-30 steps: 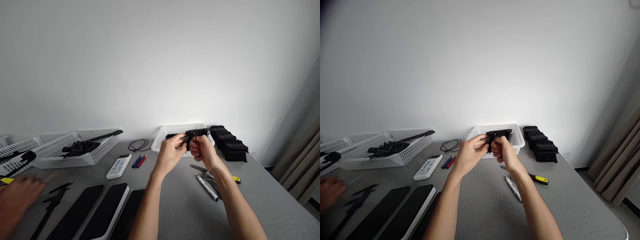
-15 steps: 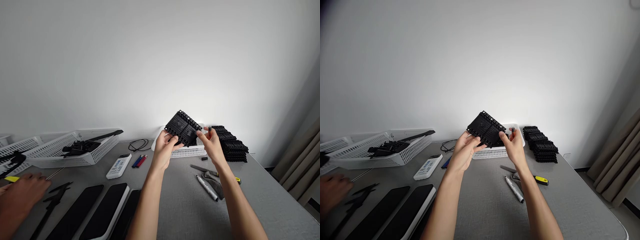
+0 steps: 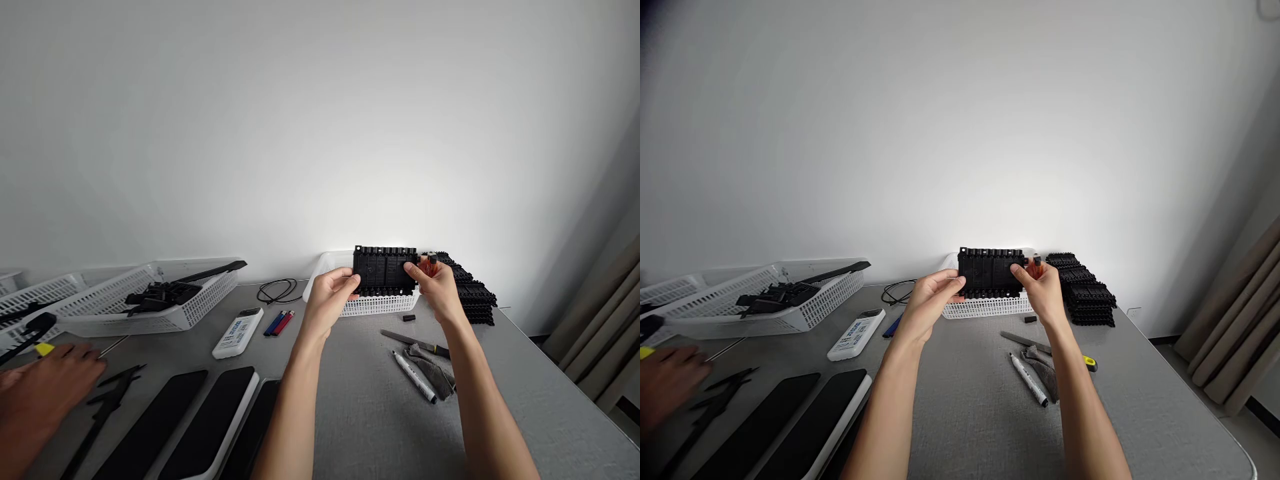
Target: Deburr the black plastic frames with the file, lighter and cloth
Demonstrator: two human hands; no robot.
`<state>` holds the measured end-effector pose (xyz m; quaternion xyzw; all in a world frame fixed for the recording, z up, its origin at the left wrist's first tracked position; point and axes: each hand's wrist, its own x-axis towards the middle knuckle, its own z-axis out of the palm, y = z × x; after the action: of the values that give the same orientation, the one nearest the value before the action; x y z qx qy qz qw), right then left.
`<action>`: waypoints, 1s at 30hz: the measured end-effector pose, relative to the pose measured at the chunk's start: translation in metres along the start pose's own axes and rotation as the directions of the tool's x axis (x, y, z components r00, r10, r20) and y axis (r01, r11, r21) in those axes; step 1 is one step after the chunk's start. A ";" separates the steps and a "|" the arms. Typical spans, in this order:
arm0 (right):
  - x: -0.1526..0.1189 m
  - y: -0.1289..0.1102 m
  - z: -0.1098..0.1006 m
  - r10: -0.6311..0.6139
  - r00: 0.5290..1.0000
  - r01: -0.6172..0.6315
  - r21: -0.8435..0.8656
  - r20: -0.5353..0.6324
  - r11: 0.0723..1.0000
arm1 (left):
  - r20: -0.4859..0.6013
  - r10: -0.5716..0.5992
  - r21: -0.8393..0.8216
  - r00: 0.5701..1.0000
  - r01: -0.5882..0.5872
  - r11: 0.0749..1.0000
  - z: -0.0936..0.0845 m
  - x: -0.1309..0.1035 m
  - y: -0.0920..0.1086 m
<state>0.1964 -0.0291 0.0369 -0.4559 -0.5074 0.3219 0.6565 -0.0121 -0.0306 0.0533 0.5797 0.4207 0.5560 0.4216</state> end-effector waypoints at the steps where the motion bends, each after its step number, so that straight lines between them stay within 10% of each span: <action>1: -0.001 -0.001 0.000 -0.004 1.000 0.005 -0.017 0.011 1.000 | -0.009 -0.014 0.019 1.000 0.014 1.000 0.000 0.000 0.000; 9: -0.021 -0.026 0.002 -0.106 0.985 0.095 -0.085 -0.138 0.992 | 0.023 0.016 0.047 1.000 -0.017 0.999 0.001 0.001 0.001; 12: -0.031 -0.035 0.007 0.028 0.995 -0.034 0.060 0.093 0.998 | 0.037 0.054 0.030 0.998 -0.055 0.998 0.002 0.001 0.000; 16: -0.038 -0.036 0.027 0.177 0.839 -0.301 0.167 0.514 0.939 | 0.103 0.084 0.019 0.991 -0.086 0.996 0.004 -0.001 -0.001; 21: -0.039 -0.031 0.049 0.282 0.666 -0.531 0.174 0.690 0.829 | 0.162 0.120 0.062 0.979 -0.132 0.989 0.004 -0.004 0.000; 30: -0.039 -0.035 0.045 0.331 0.621 -0.619 0.187 0.710 0.763 | 0.261 0.179 0.138 0.949 -0.220 0.966 0.005 -0.008 0.004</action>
<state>0.1410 -0.0647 0.0575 -0.2879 -0.4753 0.7226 0.4112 -0.0068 -0.0395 0.0549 0.7169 0.3490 0.4827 0.3623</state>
